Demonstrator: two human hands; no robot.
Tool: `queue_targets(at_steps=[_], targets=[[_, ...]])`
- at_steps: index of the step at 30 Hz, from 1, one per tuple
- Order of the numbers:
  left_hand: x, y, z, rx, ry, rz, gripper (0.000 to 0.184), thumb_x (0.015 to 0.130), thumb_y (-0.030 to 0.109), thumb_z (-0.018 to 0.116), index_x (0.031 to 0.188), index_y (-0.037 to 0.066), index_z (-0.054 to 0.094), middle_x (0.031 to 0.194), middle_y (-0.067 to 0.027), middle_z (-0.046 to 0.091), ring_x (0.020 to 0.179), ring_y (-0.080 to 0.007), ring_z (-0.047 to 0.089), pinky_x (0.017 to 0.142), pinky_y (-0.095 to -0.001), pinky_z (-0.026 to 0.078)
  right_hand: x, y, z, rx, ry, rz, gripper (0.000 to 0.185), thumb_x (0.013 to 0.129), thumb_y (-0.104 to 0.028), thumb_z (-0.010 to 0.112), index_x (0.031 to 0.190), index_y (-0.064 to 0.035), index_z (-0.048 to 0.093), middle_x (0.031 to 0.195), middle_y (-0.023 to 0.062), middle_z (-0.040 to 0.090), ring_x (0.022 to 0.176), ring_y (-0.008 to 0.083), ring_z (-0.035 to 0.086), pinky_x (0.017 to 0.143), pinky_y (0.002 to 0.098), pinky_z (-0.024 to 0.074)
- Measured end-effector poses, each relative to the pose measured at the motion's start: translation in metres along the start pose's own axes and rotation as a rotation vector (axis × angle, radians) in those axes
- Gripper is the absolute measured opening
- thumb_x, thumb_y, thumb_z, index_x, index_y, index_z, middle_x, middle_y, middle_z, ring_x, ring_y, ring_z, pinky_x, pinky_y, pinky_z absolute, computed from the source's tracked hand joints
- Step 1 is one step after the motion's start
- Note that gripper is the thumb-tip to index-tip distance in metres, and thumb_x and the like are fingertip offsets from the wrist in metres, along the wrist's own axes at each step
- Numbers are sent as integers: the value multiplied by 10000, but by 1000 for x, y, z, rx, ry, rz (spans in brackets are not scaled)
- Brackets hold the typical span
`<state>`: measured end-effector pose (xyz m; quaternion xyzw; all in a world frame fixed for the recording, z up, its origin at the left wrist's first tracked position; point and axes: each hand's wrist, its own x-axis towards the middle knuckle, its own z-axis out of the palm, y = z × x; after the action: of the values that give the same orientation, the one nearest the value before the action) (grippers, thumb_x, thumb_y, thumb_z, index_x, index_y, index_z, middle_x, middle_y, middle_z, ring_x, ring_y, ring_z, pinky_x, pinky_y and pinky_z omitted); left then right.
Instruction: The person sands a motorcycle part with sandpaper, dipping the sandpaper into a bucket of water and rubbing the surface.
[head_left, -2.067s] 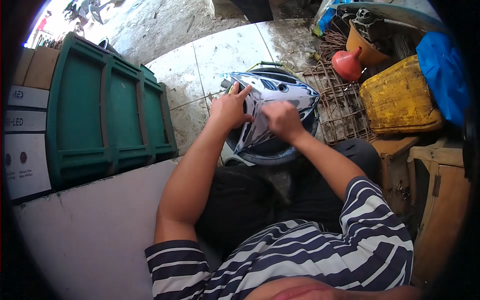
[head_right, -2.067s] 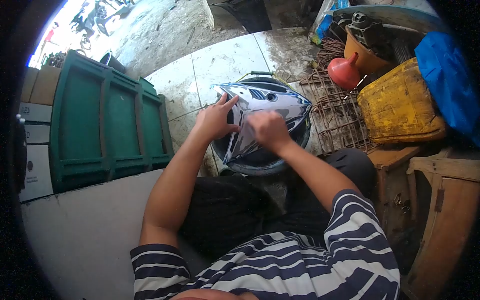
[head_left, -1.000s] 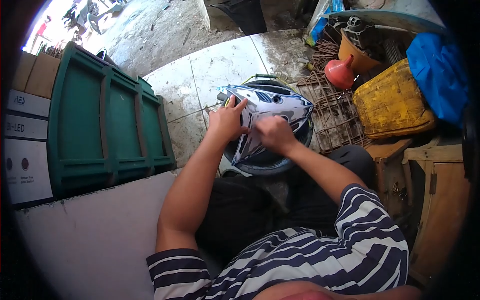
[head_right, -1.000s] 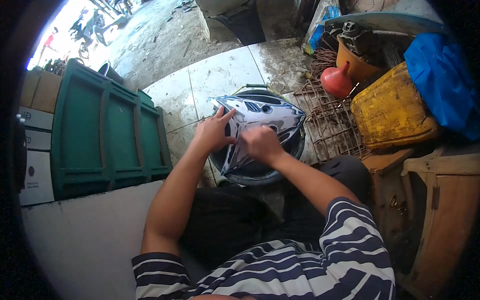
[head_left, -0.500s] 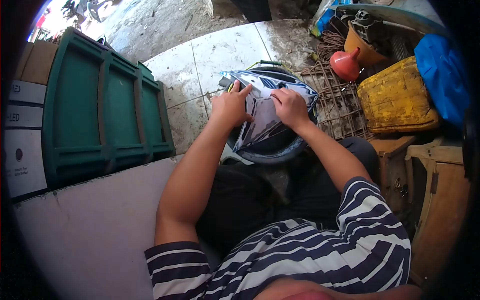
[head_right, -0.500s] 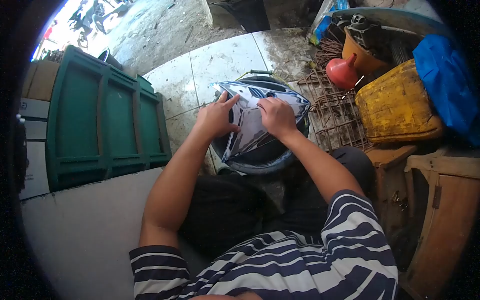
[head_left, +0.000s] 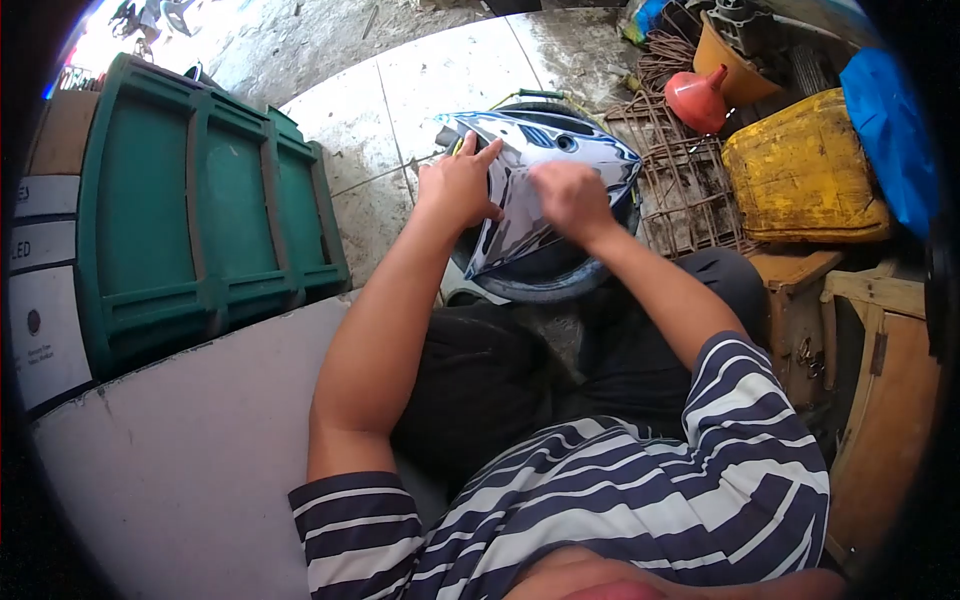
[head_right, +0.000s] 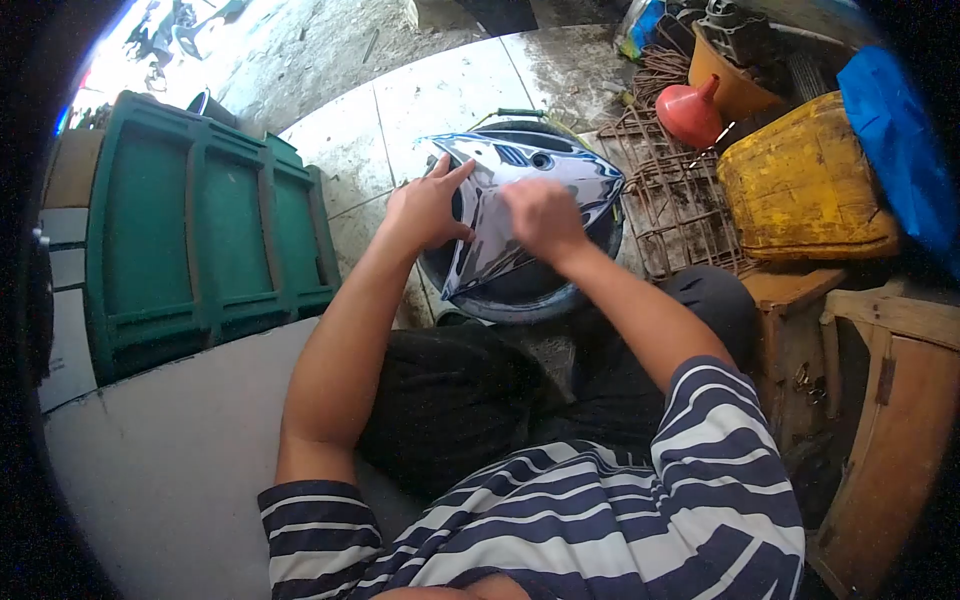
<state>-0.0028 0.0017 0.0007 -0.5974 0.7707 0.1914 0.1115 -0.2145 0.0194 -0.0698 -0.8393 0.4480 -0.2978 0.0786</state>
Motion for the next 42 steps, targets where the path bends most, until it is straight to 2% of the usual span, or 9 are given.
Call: queue_targets(at_steps=[2, 7, 10, 15, 18, 22, 27, 31, 42], targets=[[-2, -1, 1, -1, -10, -1, 1211, 607, 464, 970, 1646, 323, 365, 1699, -166, 362, 1328, -386, 627, 1076, -472, 536, 9, 3, -9, 23, 74, 201, 140, 944, -143, 583, 867, -72, 676, 800, 143, 687, 793, 378, 693, 734, 494, 553], [1, 2, -1, 17, -12, -2, 1192, 620, 460, 964, 1643, 309, 372, 1695, -169, 368, 1325, -391, 627, 1072, -477, 538, 3, -7, -5, 5, -85, -84, 119, 937, -155, 638, 895, -79, 719, 827, 138, 713, 808, 376, 703, 734, 488, 560], [-1, 1, 1, -14, 3, 6, 1193, 623, 463, 962, 1646, 310, 367, 1695, -174, 365, 1322, -393, 628, 1070, -478, 540, 15, 13, -15, 0, -52, 183, 95, 907, -121, 616, 898, -89, 704, 826, 120, 703, 817, 350, 711, 753, 476, 563], [1, 4, -1, 13, 2, 1, 1172, 642, 452, 959, 1645, 316, 368, 1700, -161, 361, 1331, -391, 624, 1081, -484, 531, 4, -9, -8, 5, -67, -89, 100, 904, -146, 647, 901, -116, 742, 811, 117, 710, 793, 344, 716, 736, 474, 559], [-2, 3, 0, 15, -8, -9, 1179, 644, 462, 960, 1649, 326, 358, 1702, -154, 361, 1331, -390, 625, 1084, -497, 527, 15, 9, -16, -6, -37, 94, 79, 881, -129, 634, 898, -114, 710, 811, 102, 696, 798, 323, 722, 745, 469, 559], [0, 6, -6, 66, -18, -25, 1188, 648, 481, 957, 1654, 338, 342, 1704, -143, 362, 1333, -381, 627, 1080, -509, 527, 0, -12, 3, -3, -33, -55, 93, 899, -151, 646, 886, -110, 728, 808, 113, 706, 795, 339, 717, 737, 474, 556], [-2, 6, -1, 66, -18, -20, 1169, 664, 486, 945, 1654, 338, 341, 1705, -145, 361, 1337, -375, 625, 1072, -501, 534, 14, 10, -12, 40, -8, 132, 87, 906, -155, 637, 906, -117, 715, 850, 104, 716, 817, 339, 725, 752, 465, 563], [-1, 7, -4, 66, -20, -21, 1172, 666, 481, 944, 1657, 334, 336, 1706, -143, 358, 1342, -374, 620, 1071, -492, 536, -1, -12, -2, 22, -76, -32, 95, 904, -161, 646, 895, -102, 720, 865, 114, 731, 827, 355, 723, 757, 491, 563], [-4, 6, -3, 58, -15, -15, 1150, 672, 487, 938, 1650, 320, 356, 1701, -147, 366, 1333, -377, 627, 1068, -490, 539, 8, 2, -7, 123, -65, 66, 132, 895, -137, 637, 893, -111, 767, 843, 124, 723, 830, 353, 725, 743, 471, 581]])
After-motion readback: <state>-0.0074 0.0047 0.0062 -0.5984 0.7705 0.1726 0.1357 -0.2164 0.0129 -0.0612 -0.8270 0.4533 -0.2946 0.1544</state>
